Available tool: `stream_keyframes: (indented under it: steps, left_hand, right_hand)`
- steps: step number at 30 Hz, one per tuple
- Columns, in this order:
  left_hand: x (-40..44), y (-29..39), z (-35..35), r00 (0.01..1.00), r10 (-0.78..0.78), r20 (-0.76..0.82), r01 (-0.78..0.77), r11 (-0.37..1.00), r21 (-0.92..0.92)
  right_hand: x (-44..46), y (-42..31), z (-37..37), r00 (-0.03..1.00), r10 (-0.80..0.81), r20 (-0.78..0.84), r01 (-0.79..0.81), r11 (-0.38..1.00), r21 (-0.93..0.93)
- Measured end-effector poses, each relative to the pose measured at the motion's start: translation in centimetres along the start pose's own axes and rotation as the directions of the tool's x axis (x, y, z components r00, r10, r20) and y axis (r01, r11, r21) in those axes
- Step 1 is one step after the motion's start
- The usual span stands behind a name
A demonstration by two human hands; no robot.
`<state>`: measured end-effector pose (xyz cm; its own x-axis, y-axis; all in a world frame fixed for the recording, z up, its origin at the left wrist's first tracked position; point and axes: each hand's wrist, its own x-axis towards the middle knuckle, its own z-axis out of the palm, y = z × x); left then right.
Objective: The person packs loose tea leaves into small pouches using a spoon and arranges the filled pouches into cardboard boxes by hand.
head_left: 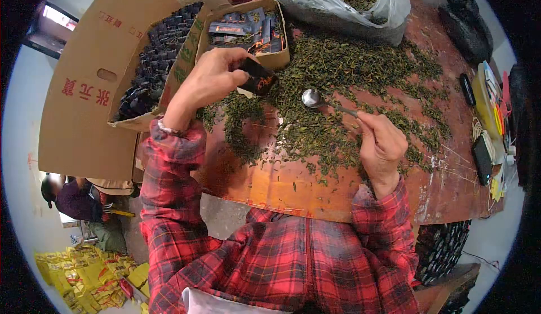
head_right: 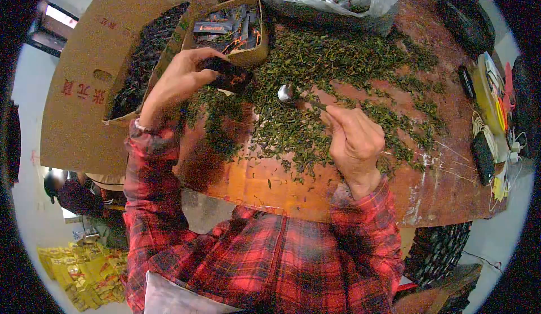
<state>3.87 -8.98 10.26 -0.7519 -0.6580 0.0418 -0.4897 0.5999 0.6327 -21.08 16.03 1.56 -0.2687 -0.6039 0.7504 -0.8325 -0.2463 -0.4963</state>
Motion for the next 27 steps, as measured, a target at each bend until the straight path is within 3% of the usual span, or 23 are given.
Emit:
stream_keyframes:
  steps: [5,10,13,19,25,27]
  left_hand:
    - [1.3,-1.3,2.8,0.993,-0.017,-0.115,0.001,0.990,-0.139]
    - [0.6,1.3,4.8,0.976,-0.142,-0.166,0.099,0.965,-0.242]
    - [1.2,0.8,6.8,0.923,0.021,-0.384,-0.132,0.955,-0.265]
    - [1.9,0.5,8.7,0.774,0.104,-0.624,-0.329,0.909,-0.257]
    - [2.5,-0.7,9.9,0.706,0.171,-0.688,-0.381,0.910,-0.165]
    - [2.5,-1.1,10.9,0.748,0.132,-0.651,-0.392,0.879,-0.271]
  right_hand:
    - [0.2,-0.1,0.1,1.000,-0.014,-0.011,0.014,1.000,0.002]
    - [-0.1,0.2,0.1,1.000,-0.018,-0.008,0.018,1.000,0.014]
    - [-0.1,0.4,0.2,1.000,-0.023,-0.009,0.023,1.000,0.008]
    - [-0.1,0.1,0.2,1.000,-0.002,0.002,0.002,1.000,0.023]
    - [0.1,-0.1,0.1,1.000,-0.014,0.009,0.013,1.000,0.005]
    - [0.1,-0.1,0.0,1.000,-0.012,0.019,0.012,1.000,-0.005]
